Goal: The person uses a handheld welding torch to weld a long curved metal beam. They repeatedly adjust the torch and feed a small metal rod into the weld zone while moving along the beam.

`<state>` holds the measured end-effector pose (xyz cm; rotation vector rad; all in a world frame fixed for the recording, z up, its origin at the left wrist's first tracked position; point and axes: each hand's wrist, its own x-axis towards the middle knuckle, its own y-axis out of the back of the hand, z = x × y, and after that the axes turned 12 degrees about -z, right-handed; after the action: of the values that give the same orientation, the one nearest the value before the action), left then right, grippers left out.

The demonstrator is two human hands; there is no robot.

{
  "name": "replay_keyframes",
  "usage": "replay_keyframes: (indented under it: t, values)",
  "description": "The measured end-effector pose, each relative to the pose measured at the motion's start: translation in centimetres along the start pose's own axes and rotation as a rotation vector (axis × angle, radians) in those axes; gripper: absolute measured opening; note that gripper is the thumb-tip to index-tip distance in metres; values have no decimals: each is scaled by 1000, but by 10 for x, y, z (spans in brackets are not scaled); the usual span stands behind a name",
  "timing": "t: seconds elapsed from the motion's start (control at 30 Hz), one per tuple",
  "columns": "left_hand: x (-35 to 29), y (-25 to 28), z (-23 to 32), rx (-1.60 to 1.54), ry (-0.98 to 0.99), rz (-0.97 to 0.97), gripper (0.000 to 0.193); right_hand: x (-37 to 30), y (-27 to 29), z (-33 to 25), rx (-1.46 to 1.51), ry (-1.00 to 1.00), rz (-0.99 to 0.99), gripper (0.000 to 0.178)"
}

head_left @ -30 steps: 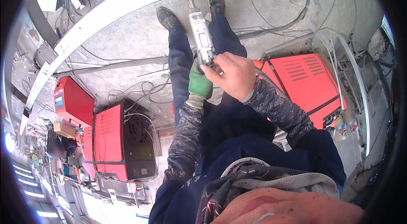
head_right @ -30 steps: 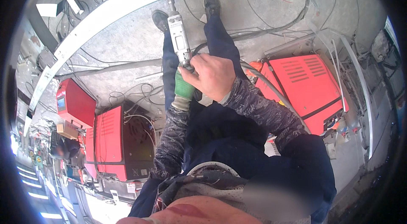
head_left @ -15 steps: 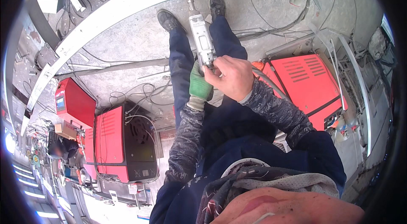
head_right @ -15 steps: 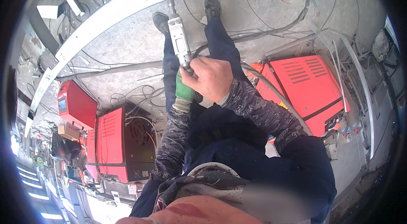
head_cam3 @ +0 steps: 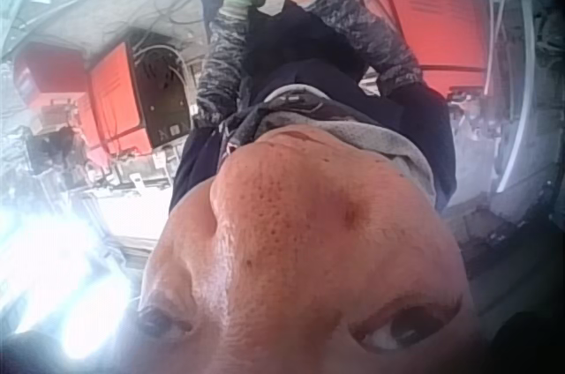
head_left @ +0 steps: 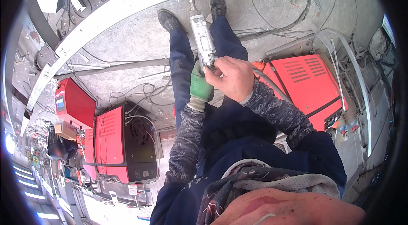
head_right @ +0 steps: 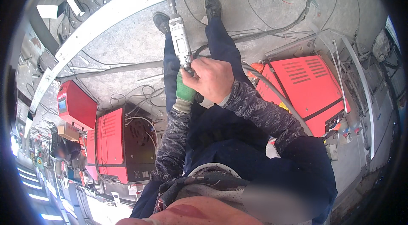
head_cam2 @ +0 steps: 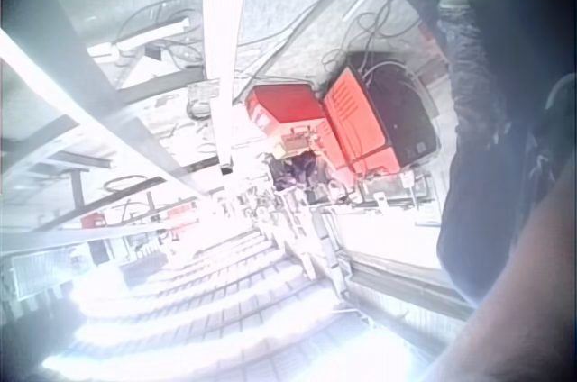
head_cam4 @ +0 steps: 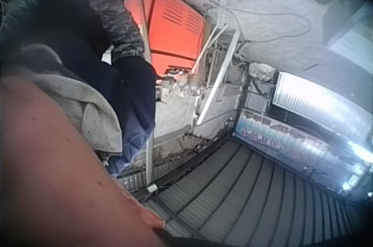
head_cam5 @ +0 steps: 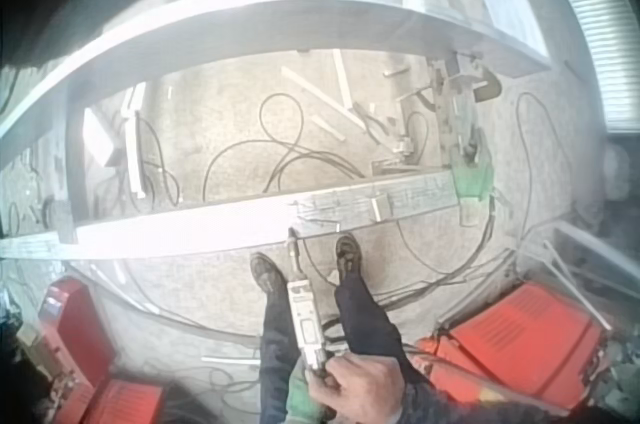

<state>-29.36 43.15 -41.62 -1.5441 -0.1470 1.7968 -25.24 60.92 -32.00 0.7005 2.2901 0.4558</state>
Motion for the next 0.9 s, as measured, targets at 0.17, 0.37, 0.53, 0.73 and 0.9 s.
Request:
replay_keyframes:
  t: [0.17, 0.37, 0.53, 0.73, 0.9]
  values:
    - [1, 4, -2, 147, -17, -25, 29, 1, 1, 4, -42, 45, 9, 32]
    - [2, 12, -12, 168, -24, -37, 29, 1, 0, 5, -62, 64, 12, 33]
    - [2, 15, -19, 85, -26, -22, 29, 1, -1, 6, -61, 61, 15, 33]
    - [4, 11, -11, 148, -29, -38, 30, 1, -2, 7, -56, 58, 20, 33]
    - [2, 3, -5, 204, -40, -8, 30, 1, -2, 6, -49, 50, 23, 33]
